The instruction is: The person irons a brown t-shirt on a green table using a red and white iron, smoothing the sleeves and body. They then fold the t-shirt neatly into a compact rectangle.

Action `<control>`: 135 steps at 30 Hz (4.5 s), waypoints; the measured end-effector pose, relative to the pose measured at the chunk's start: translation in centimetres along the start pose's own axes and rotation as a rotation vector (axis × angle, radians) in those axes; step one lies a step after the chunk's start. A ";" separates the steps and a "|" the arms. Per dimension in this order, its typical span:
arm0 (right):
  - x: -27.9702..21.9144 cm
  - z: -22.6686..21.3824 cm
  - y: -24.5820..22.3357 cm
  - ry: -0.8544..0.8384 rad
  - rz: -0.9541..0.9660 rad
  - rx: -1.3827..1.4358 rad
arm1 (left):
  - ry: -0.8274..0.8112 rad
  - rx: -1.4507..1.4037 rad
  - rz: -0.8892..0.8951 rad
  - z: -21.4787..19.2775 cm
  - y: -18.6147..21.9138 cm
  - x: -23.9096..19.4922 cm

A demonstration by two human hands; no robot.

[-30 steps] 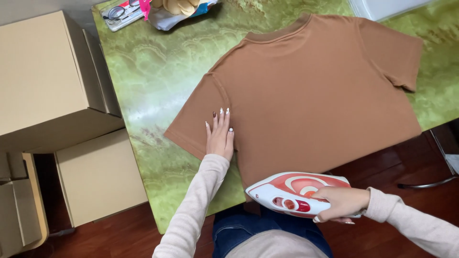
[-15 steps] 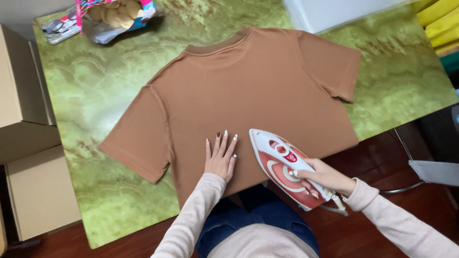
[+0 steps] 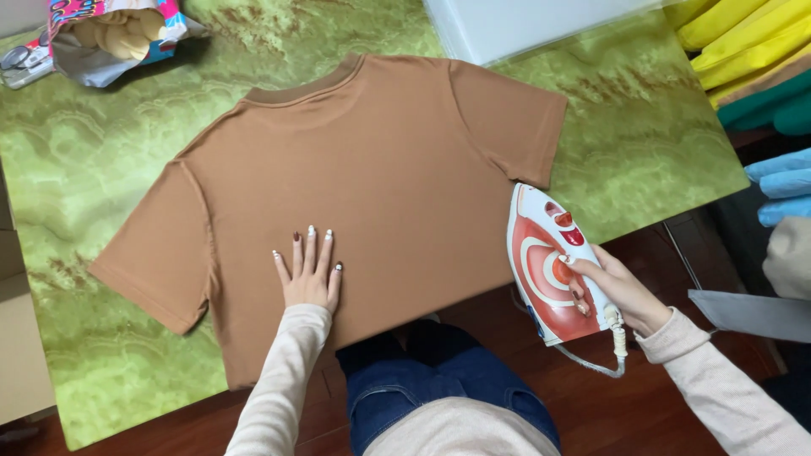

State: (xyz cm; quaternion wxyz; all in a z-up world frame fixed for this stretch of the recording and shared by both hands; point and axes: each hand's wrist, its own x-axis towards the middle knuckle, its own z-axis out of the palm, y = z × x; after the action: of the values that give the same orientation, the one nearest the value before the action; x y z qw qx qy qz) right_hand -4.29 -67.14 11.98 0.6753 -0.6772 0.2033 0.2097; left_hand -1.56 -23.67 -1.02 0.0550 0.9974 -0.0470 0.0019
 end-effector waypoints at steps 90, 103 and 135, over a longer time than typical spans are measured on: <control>15.6 -14.1 5.1 1.345 -0.553 -0.082 | 0.044 -0.063 0.063 2.4 13.4 14.7; 11.1 -8.6 3.6 0.861 -0.565 0.163 | 0.176 -0.118 -0.145 0.9 4.6 4.4; 29.6 5.7 -10.9 0.527 -0.461 -1.001 | 0.196 -0.043 -0.276 -1.8 -8.9 15.2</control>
State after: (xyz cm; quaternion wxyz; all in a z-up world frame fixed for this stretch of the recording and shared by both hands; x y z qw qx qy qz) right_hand 26.26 -61.12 4.47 0.2300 -0.9680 0.0885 -0.0466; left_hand 14.39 -16.08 -0.11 0.0803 0.9880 0.0961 0.0907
